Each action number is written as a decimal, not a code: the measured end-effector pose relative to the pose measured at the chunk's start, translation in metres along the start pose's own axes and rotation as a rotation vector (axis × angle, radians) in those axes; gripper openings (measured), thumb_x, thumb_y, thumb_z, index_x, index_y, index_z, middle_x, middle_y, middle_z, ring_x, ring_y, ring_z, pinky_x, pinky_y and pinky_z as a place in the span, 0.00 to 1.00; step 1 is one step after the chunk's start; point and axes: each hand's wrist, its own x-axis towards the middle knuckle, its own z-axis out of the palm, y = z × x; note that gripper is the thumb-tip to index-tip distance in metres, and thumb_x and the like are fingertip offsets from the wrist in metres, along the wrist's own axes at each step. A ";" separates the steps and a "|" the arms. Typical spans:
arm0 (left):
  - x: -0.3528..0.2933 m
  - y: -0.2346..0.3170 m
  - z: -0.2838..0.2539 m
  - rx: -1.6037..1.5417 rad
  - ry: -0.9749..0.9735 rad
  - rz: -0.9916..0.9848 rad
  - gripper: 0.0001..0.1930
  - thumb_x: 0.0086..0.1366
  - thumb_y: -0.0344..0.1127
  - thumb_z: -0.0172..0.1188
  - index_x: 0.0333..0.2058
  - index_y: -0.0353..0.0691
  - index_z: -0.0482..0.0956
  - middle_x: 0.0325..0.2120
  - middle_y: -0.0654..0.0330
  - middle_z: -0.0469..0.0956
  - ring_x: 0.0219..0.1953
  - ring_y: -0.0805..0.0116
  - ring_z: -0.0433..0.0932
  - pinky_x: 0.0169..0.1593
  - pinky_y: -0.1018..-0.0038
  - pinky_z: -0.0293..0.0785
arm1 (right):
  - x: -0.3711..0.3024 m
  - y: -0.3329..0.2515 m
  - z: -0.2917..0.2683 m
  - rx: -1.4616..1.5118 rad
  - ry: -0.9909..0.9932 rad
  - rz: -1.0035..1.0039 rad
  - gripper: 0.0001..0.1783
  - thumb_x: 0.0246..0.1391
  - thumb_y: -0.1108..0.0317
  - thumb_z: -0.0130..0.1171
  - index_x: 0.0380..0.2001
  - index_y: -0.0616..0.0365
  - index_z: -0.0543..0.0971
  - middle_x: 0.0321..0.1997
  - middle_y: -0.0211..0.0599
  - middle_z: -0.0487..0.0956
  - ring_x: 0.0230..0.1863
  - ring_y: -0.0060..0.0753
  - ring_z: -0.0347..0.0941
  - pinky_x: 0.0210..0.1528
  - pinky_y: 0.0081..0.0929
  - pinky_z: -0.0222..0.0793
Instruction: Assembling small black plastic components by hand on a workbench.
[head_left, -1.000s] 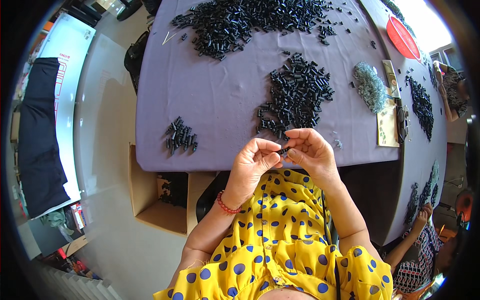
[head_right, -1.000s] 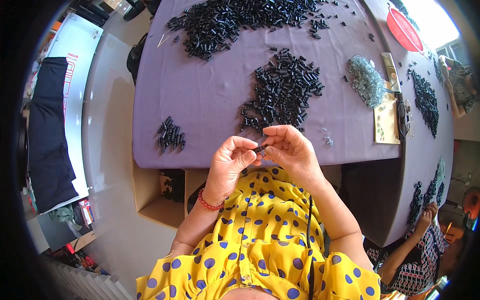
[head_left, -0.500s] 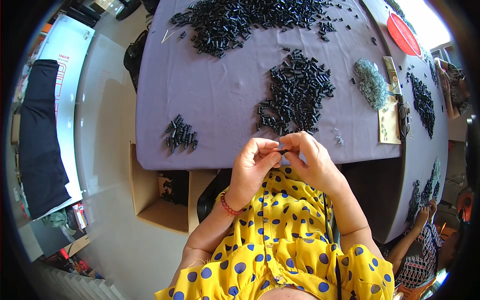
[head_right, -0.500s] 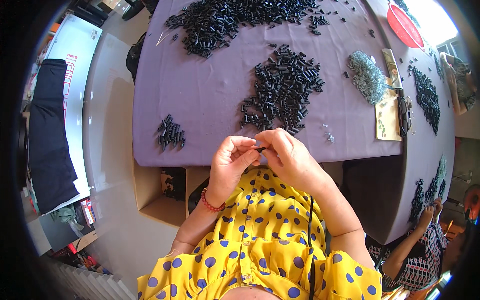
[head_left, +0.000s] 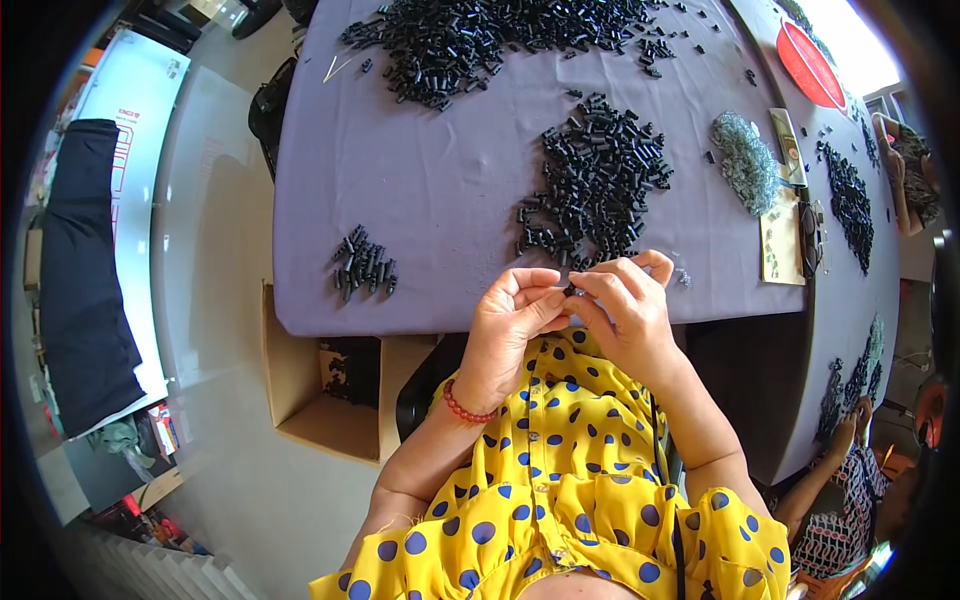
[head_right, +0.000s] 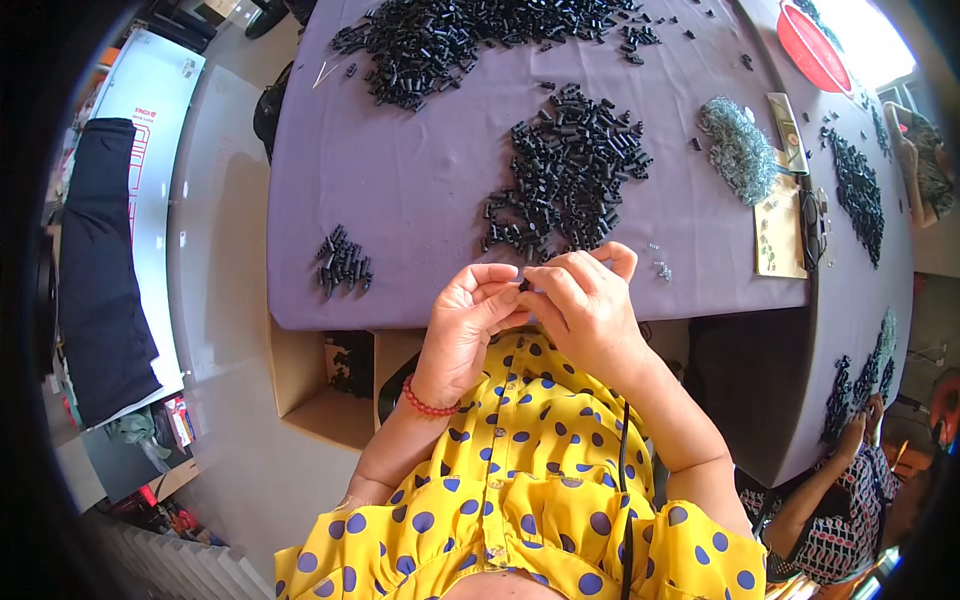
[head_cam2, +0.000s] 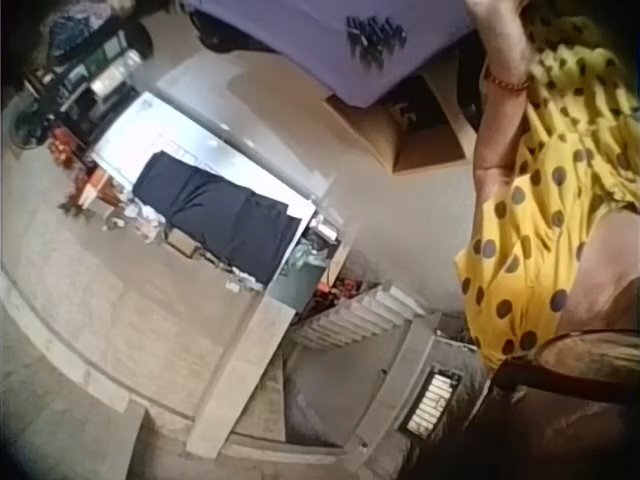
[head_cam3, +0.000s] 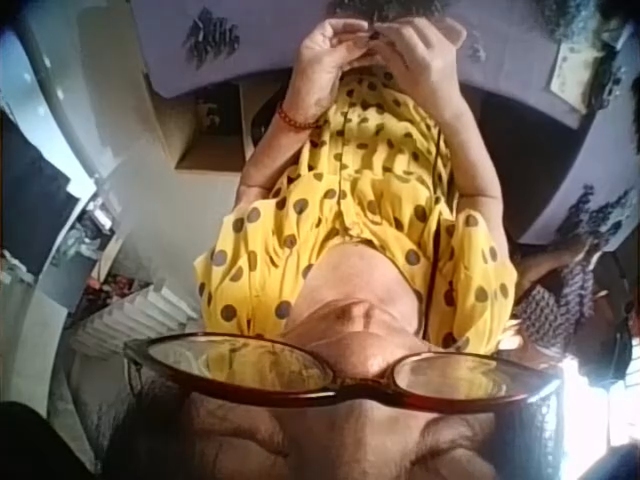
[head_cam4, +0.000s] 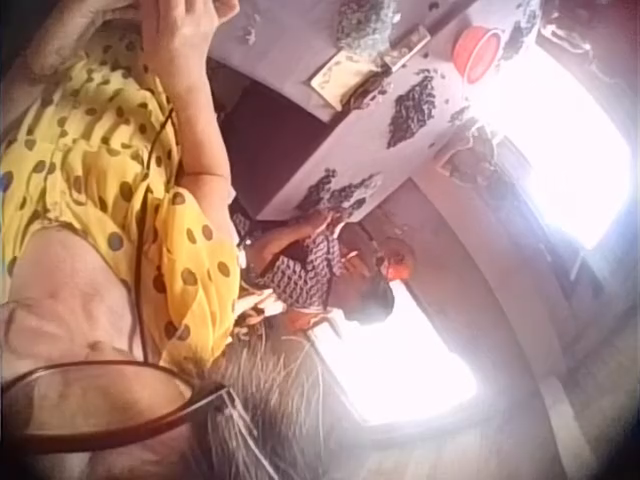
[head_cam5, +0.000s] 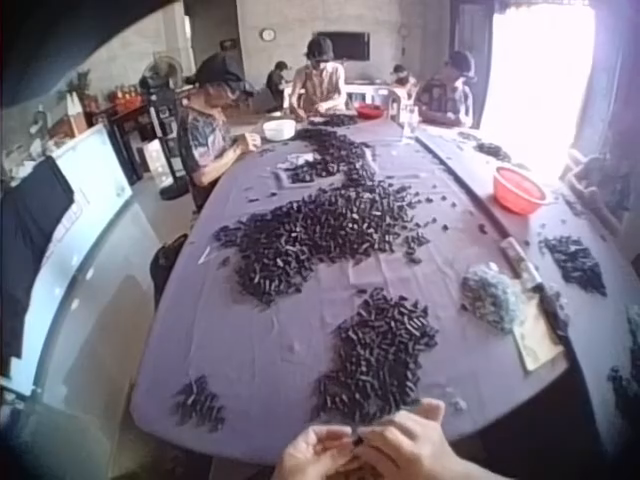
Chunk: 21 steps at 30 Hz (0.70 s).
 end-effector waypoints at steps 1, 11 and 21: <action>0.000 0.003 0.001 0.018 -0.025 -0.053 0.12 0.72 0.28 0.61 0.52 0.36 0.74 0.41 0.59 0.83 0.42 0.72 0.84 0.50 0.74 0.83 | -0.001 0.002 -0.001 -0.002 0.001 0.003 0.09 0.54 0.69 0.68 0.39 0.52 0.81 0.35 0.27 0.81 0.38 0.29 0.78 0.56 0.39 0.55; 0.002 0.006 -0.006 0.035 -0.123 -0.128 0.13 0.74 0.28 0.58 0.54 0.35 0.74 0.42 0.59 0.83 0.45 0.74 0.83 0.51 0.76 0.82 | -0.004 -0.001 -0.003 -0.136 -0.118 -0.068 0.21 0.51 0.57 0.72 0.45 0.52 0.79 0.36 0.25 0.79 0.38 0.31 0.76 0.59 0.45 0.54; 0.002 0.010 -0.004 0.090 -0.147 -0.071 0.14 0.75 0.29 0.58 0.56 0.34 0.72 0.42 0.59 0.82 0.45 0.74 0.82 0.50 0.80 0.81 | 0.000 -0.012 -0.003 -0.198 -0.118 -0.019 0.21 0.51 0.58 0.70 0.45 0.54 0.78 0.35 0.28 0.78 0.38 0.33 0.76 0.60 0.46 0.54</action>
